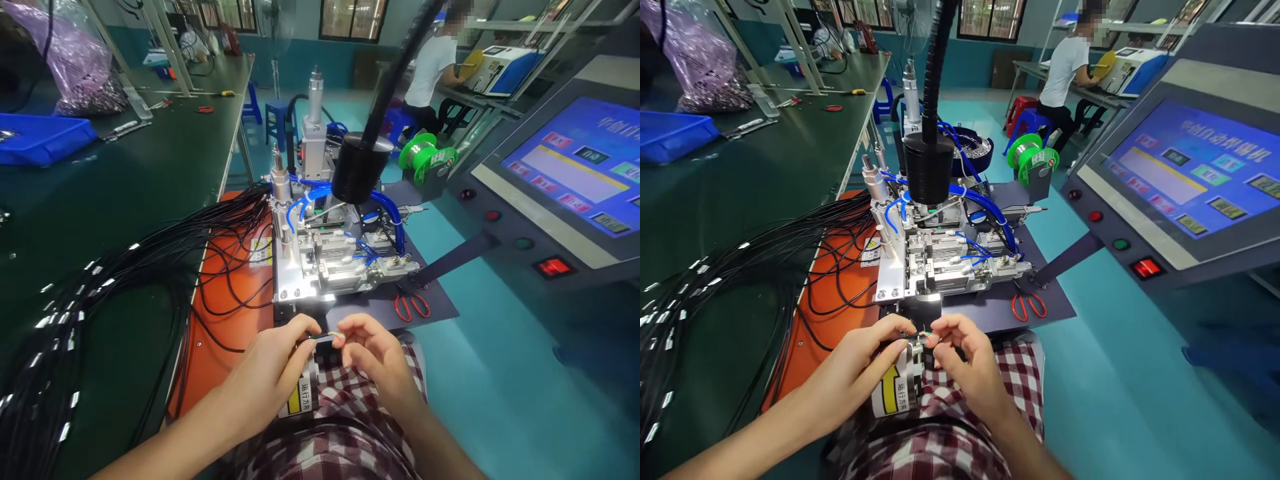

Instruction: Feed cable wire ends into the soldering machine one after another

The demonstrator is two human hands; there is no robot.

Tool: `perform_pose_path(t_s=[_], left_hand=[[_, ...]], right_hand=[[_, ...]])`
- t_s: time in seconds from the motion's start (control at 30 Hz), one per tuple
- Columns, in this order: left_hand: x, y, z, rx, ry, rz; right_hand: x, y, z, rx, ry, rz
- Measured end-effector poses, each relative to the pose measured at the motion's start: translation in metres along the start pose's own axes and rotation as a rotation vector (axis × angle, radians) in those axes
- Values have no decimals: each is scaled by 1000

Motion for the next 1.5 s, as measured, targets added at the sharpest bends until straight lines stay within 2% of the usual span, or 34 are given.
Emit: perform_pose_path(t_s=[0.13,0.27,0.37,0.57,0.8,0.97,1.23,1.37,1.5], left_hand=[[3,4,-1,-38,-1,6],[5,3,3,-24,-18,-53],[8,7,6,-20,-36,-171],[17,23,2,-123,-50,-449],[22,26,-5,-168,-87,-704],[21,25,-4,-176,-105,-761],[20,28,-3,-387,-151,-783],[22,27,-4,-452,-157,-813],[21,25,-3,-456,-166,-811]], right_hand=[[0,0,4,40,-92,-45],[5,1,6,24,-90,-59],[5,0,7,11,-94,-42],[9,-11,11,56,-43,83],[26,-26,12,91,-12,135],[35,-29,8,34,-58,57],[31,-26,4,-27,-61,-109],[23,-24,6,43,-10,-47],[19,-21,10,94,-6,91]])
Point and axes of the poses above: each hand's wrist, its own z-axis towards the middle knuckle, its own x-axis out of the palm, y = z × x, the point moved 3 cm from there along z, towards the middle knuckle, and after that the axes turned 8 degrees about x, right-handed, at the moved point
